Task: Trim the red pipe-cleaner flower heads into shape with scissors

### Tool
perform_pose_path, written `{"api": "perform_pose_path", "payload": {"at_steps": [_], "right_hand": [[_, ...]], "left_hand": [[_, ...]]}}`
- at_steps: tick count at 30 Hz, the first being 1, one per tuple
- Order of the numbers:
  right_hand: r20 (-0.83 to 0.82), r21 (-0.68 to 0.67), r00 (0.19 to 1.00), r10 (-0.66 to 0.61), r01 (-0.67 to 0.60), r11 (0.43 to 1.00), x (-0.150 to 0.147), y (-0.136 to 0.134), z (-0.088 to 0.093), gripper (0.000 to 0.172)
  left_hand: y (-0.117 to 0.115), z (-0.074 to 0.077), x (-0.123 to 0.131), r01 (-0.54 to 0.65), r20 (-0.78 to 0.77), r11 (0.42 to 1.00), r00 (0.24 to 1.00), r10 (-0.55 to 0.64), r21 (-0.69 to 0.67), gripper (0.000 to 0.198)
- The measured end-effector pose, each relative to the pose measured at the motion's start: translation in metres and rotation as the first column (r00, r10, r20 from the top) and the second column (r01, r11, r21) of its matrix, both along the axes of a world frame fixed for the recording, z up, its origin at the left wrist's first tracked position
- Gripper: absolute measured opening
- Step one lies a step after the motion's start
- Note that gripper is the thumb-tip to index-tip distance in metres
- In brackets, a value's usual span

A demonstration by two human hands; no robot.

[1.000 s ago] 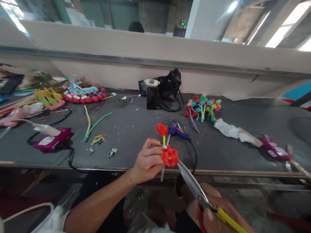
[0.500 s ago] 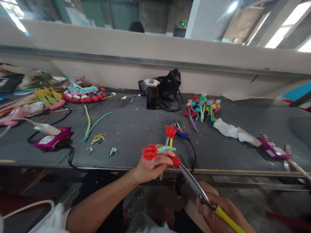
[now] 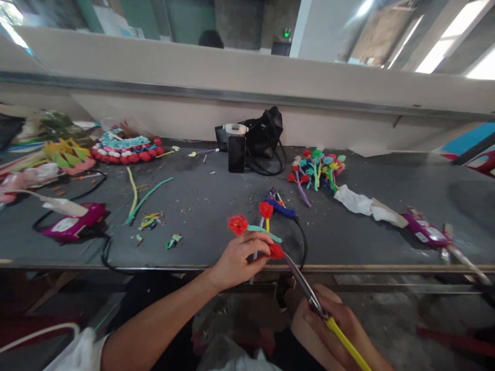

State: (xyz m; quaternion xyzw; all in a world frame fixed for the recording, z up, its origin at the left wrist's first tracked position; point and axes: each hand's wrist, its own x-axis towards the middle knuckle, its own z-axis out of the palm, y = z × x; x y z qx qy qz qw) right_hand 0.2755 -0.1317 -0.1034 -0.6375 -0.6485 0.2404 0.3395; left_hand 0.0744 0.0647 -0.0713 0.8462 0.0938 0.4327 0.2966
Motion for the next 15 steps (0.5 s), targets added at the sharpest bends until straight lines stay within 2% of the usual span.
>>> {"api": "perform_pose_path", "payload": {"at_steps": [3,6,8,15], "right_hand": [[-0.001,0.013,0.998,-0.07,0.07,0.997,-0.008,-0.005,0.002,0.033],[-0.023,0.028,0.987,-0.16,0.161,0.987,-0.018,-0.009,0.011,0.038],[-0.035,0.035,0.984,-0.175,0.176,0.984,-0.02,-0.008,0.02,0.042],[-0.084,-0.097,0.992,0.092,-0.1,0.99,-0.009,0.003,0.057,0.042]], "left_hand": [[0.003,0.0,0.0,-0.003,0.074,0.996,0.997,0.009,-0.088,0.015],[0.006,0.004,-0.003,0.058,0.133,0.986,0.99,-0.037,-0.158,0.02],[0.007,0.008,-0.005,0.095,0.138,0.978,0.988,-0.069,-0.187,0.024],[0.01,0.013,-0.011,0.143,0.118,0.974,0.985,-0.123,-0.177,0.025]]}}
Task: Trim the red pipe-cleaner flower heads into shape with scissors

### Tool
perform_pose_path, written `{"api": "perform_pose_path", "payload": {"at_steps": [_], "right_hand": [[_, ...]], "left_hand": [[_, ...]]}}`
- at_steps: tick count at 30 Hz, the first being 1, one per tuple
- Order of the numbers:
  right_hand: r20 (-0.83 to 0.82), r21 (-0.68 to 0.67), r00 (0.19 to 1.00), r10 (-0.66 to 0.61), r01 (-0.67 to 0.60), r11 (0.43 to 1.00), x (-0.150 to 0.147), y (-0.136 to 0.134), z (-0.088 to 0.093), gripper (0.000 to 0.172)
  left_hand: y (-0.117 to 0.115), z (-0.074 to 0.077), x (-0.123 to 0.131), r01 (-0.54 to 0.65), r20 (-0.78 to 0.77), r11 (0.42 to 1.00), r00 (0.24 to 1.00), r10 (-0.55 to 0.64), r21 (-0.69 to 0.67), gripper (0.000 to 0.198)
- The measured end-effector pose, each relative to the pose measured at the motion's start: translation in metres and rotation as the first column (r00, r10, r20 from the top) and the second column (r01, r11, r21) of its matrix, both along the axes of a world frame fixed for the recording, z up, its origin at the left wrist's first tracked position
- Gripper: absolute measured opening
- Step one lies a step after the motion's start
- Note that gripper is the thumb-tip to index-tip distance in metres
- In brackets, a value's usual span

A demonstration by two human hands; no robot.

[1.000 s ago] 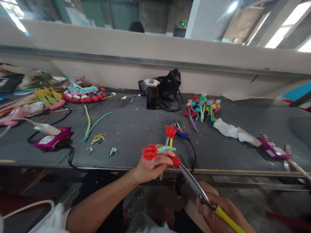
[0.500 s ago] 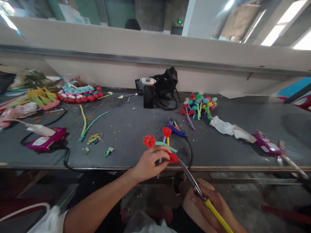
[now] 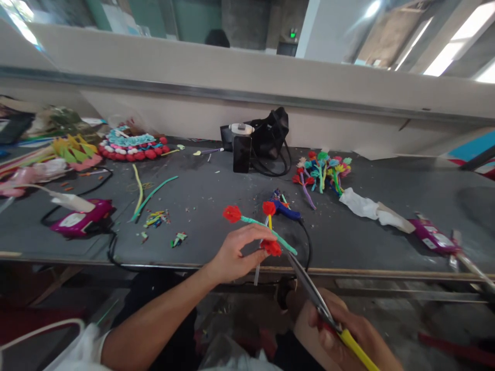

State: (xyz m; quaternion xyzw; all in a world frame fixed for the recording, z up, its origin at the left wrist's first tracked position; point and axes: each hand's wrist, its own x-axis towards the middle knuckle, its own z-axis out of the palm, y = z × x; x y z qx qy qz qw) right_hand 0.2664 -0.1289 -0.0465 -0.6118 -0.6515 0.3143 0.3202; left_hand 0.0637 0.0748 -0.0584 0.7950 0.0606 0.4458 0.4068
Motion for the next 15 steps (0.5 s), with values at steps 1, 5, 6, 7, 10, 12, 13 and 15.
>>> {"api": "perform_pose_path", "payload": {"at_steps": [1,5,6,7,10,12,13,15], "right_hand": [[0.012,-0.004,1.0,0.014,-0.014,1.0,-0.0002,0.0011,0.003,0.043],[0.011,-0.055,1.0,0.003,-0.002,0.998,-0.0059,0.0029,0.0085,0.049],[0.0,-0.075,1.0,-0.021,0.021,0.997,-0.0072,0.003,0.009,0.05],[-0.006,-0.086,0.999,-0.035,0.034,0.996,-0.0079,0.0031,0.0092,0.051],[0.032,-0.047,0.999,0.003,-0.002,0.999,-0.0063,0.0038,0.0091,0.047],[0.068,-0.006,0.997,0.043,-0.042,0.999,-0.0036,0.0044,0.008,0.042],[0.078,0.004,0.996,0.046,-0.046,0.999,-0.0024,0.0046,0.0072,0.041],[0.085,0.003,0.995,0.046,-0.046,0.999,-0.0009,0.0048,0.0054,0.039]], "left_hand": [[0.0,0.0004,-0.0001,0.003,0.005,1.0,1.0,-0.003,0.008,0.025],[-0.0007,0.004,-0.0002,0.002,0.009,0.999,1.0,-0.003,0.05,0.025],[-0.0009,0.0051,-0.0002,0.005,0.009,0.998,1.0,-0.006,0.06,0.025],[-0.0011,0.0061,-0.0003,0.008,0.007,0.998,1.0,-0.008,0.067,0.024],[-0.0014,0.0078,-0.0006,0.014,-0.007,0.997,1.0,-0.014,0.081,0.022],[-0.0015,0.0082,-0.0009,0.009,-0.019,0.996,1.0,-0.008,0.087,0.022],[-0.0015,0.0082,-0.001,0.008,-0.022,0.996,1.0,-0.006,0.094,0.021],[-0.0015,0.0082,-0.001,0.006,-0.028,0.994,1.0,-0.003,0.106,0.022]]}}
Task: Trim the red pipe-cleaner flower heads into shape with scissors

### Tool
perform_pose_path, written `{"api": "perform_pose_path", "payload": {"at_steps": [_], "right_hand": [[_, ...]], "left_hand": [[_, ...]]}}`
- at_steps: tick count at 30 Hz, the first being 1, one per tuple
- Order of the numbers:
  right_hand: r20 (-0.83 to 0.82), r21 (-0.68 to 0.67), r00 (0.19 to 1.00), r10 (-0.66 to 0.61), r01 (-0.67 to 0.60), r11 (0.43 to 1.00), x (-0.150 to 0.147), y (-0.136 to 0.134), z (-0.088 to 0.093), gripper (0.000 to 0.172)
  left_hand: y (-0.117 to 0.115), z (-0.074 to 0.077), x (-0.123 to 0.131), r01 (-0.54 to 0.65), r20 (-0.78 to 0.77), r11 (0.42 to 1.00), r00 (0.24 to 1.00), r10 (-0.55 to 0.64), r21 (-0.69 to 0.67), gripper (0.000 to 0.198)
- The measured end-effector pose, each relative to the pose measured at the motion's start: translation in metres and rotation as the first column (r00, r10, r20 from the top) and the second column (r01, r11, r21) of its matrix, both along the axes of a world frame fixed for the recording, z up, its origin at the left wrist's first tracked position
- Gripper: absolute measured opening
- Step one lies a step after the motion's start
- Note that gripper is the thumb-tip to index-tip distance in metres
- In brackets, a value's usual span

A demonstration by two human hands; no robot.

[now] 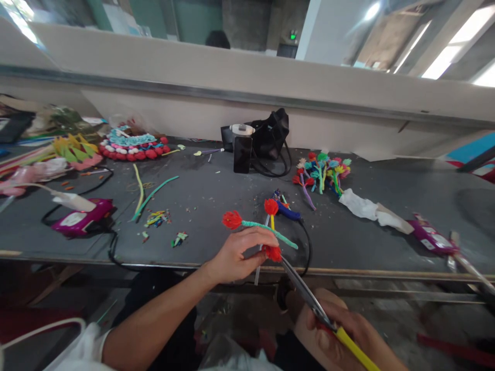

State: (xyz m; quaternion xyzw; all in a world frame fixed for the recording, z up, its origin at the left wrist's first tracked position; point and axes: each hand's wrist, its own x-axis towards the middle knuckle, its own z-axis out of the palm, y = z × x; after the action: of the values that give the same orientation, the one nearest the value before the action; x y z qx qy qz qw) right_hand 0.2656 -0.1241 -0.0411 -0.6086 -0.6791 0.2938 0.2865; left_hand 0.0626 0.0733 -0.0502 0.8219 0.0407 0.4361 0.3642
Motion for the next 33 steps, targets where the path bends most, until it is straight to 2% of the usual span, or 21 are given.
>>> {"api": "perform_pose_path", "payload": {"at_steps": [7,11,16,22,28,33], "right_hand": [[-0.039,-0.087,0.999,0.018,-0.022,0.996,0.003,0.0,-0.006,0.038],[-0.028,-0.078,0.999,0.027,-0.029,0.997,0.005,0.0,-0.012,0.037],[0.011,-0.027,0.999,-0.048,0.048,0.998,0.003,-0.004,-0.025,0.035],[0.013,0.044,0.986,-0.168,0.168,0.985,-0.001,-0.009,-0.033,0.038],[0.043,-0.06,0.999,-0.009,0.012,0.998,0.008,-0.005,-0.045,0.028],[0.107,0.061,0.994,-0.013,0.006,0.998,0.009,-0.005,-0.054,0.028]], "left_hand": [[0.0,-0.002,0.001,0.012,-0.02,0.999,1.0,-0.012,0.034,0.029],[0.001,-0.002,0.001,0.012,-0.016,0.998,1.0,-0.011,0.064,0.031],[0.003,-0.003,0.001,0.011,-0.054,0.996,0.999,-0.006,0.094,0.029],[0.004,-0.008,0.001,0.028,-0.12,0.998,0.993,-0.022,0.053,0.025],[0.006,-0.013,0.003,0.079,-0.208,0.996,0.976,-0.07,0.036,0.026],[0.011,-0.014,0.001,0.07,-0.253,0.995,0.966,-0.05,0.069,0.039]]}}
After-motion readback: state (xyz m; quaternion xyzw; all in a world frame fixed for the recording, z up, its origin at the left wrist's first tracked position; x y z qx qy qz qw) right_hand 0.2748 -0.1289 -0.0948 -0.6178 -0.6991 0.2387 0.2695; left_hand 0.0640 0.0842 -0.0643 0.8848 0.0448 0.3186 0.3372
